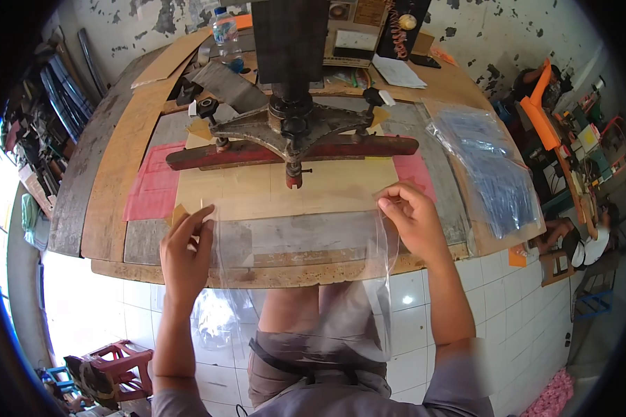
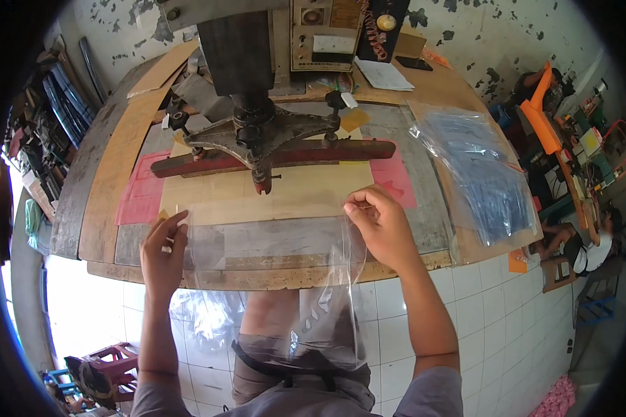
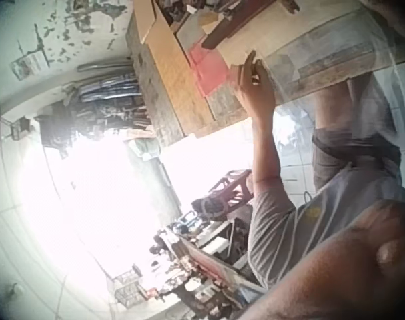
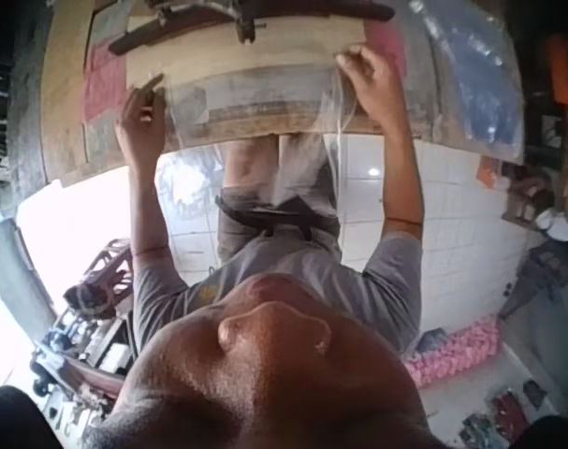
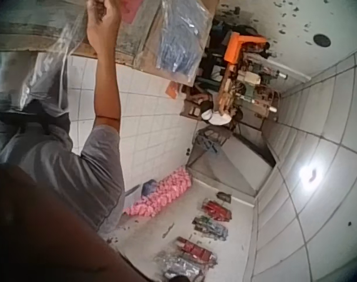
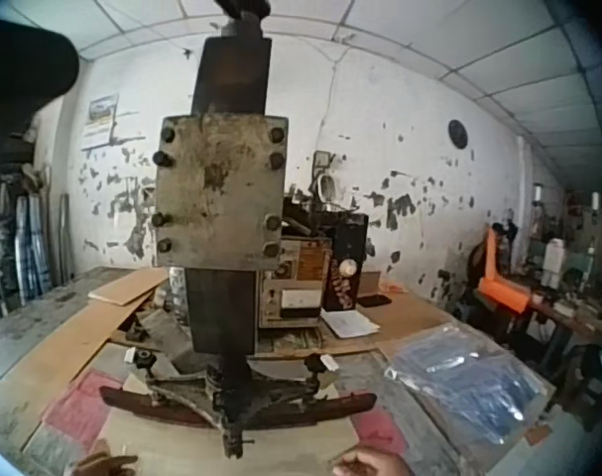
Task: The person aligns thin plastic sheets on a wooden template under a manual press, using their hands to position the edges and smooth the material.
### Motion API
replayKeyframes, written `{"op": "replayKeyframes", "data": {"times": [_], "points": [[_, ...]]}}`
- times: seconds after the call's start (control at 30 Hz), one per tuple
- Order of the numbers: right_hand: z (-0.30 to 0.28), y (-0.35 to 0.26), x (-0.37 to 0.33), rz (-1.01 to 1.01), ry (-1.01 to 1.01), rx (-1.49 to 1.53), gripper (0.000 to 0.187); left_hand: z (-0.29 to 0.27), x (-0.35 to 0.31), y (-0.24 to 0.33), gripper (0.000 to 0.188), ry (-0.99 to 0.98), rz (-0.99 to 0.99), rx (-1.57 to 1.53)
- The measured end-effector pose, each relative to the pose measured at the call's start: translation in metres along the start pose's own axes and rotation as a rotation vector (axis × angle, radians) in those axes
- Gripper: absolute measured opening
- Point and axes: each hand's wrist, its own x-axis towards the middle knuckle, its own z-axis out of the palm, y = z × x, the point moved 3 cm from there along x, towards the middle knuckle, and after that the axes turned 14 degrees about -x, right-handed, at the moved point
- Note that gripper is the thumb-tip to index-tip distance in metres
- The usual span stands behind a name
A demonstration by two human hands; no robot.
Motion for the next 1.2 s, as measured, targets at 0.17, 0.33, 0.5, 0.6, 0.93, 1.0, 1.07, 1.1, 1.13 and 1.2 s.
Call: {"op": "replayKeyframes", "data": {"times": [0.17,0.33,0.5,0.6,0.93,1.0,1.07,1.1,1.13,1.2], "points": [[-0.003,-0.032,-0.04,0.028,0.072,0.372,0.014,-0.006,-0.04,0.011,0.022,0.229,0.023,-0.244],[-0.015,-0.066,-0.06,-0.095,0.158,0.351,0.018,-0.023,-0.056,0.029,0.022,0.322,0.043,-0.241],[-0.026,-0.088,-0.073,-0.118,0.177,0.335,0.022,-0.031,-0.064,0.037,0.023,0.366,0.07,-0.311],[-0.028,-0.096,-0.08,-0.111,0.21,0.262,0.023,-0.036,-0.069,0.039,0.024,0.389,0.076,-0.311],[-0.03,-0.103,-0.089,-0.133,0.288,0.19,0.021,-0.036,-0.073,0.047,0.025,0.437,0.096,-0.384],[-0.03,-0.101,-0.089,-0.132,0.3,0.217,0.02,-0.035,-0.072,0.043,0.025,0.422,0.105,-0.38],[-0.029,-0.1,-0.09,-0.145,0.313,0.231,0.02,-0.035,-0.07,0.039,0.025,0.418,0.107,-0.376],[-0.028,-0.1,-0.089,-0.151,0.318,0.238,0.02,-0.034,-0.07,0.038,0.025,0.422,0.105,-0.375],[-0.028,-0.099,-0.089,-0.151,0.32,0.234,0.02,-0.034,-0.069,0.037,0.025,0.426,0.102,-0.374],[-0.026,-0.098,-0.087,-0.149,0.325,0.226,0.021,-0.033,-0.068,0.036,0.025,0.433,0.089,-0.371]]}}
